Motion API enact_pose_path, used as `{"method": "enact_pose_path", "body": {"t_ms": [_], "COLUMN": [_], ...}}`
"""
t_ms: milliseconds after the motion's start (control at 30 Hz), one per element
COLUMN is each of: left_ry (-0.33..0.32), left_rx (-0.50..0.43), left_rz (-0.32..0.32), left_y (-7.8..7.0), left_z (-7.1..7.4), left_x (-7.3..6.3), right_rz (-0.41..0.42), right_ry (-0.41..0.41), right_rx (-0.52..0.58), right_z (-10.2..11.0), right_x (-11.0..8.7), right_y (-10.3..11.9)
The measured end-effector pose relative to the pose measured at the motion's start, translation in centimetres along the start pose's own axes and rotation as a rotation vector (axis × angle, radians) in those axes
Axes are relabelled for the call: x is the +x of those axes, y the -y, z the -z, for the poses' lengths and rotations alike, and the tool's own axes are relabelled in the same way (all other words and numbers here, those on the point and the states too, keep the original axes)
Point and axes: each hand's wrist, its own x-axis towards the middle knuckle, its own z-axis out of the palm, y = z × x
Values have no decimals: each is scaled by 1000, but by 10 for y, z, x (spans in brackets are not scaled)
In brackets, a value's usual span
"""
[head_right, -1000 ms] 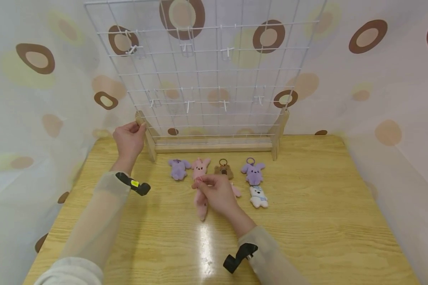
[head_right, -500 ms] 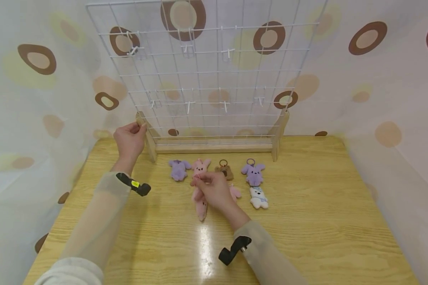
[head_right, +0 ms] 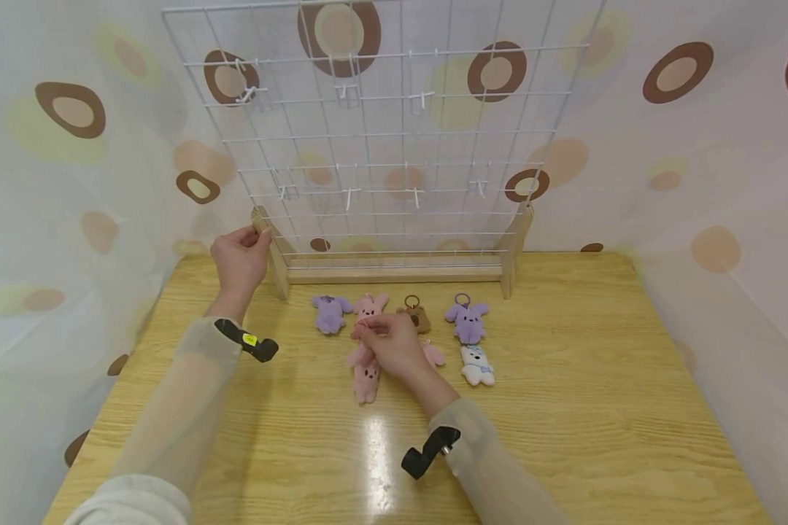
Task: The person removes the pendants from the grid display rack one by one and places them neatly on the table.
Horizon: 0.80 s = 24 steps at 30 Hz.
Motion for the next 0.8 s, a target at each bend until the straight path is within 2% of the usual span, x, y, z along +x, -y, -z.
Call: {"method": "enact_pose_path", "body": {"t_ms": [233,800], "left_ry": [-1,-9], "left_rx": [10,-4], "left_rz": [-6,-13], "left_y": [0,1], "left_z": [0,-1], "left_x": [0,1], "right_rz": [5,-55], "right_ry": [12,6], "right_rx": [17,13], "right_z": [2,4], "right_x": [0,2], "right_y": [-2,-3]}}
